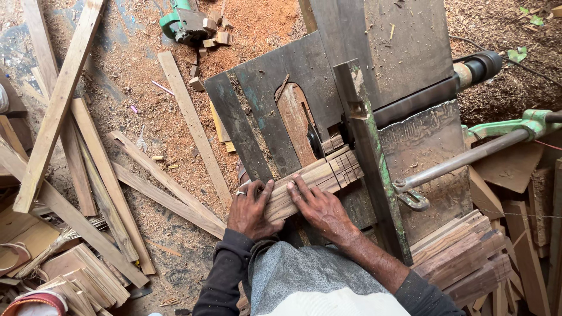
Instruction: The person uses a table saw to cut several small wooden planks. They feed each plank through the blade one at a time, then remove the cut pieces and place them aside. The process is repeated for multiple planks of varying colors.
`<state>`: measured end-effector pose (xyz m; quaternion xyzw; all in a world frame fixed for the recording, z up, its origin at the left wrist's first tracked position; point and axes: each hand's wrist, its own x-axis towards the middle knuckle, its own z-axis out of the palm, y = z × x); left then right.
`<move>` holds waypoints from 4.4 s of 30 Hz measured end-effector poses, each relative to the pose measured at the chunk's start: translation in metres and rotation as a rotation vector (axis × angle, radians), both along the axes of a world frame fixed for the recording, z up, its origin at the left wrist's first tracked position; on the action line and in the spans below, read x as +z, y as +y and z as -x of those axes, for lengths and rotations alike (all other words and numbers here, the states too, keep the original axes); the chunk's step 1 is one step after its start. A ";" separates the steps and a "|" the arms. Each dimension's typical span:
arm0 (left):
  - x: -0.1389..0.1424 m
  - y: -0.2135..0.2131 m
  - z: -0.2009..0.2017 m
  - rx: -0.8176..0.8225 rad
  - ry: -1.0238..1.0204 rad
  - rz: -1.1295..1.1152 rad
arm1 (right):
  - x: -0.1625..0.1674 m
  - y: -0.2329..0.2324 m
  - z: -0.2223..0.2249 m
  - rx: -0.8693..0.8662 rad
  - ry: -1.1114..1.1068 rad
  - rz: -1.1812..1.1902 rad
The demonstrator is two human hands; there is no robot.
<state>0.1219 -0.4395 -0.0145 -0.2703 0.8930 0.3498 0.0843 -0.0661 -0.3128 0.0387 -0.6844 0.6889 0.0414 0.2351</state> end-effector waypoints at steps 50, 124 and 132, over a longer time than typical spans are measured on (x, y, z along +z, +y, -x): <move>0.055 0.094 -0.062 -0.347 0.078 0.351 | 0.119 0.123 -0.073 -0.492 -0.489 0.070; 0.014 0.068 -0.037 0.098 0.380 0.693 | -0.017 0.076 -0.017 0.083 0.107 0.650; 0.045 0.116 -0.074 0.203 0.319 0.525 | 0.008 0.114 -0.052 0.077 0.150 0.871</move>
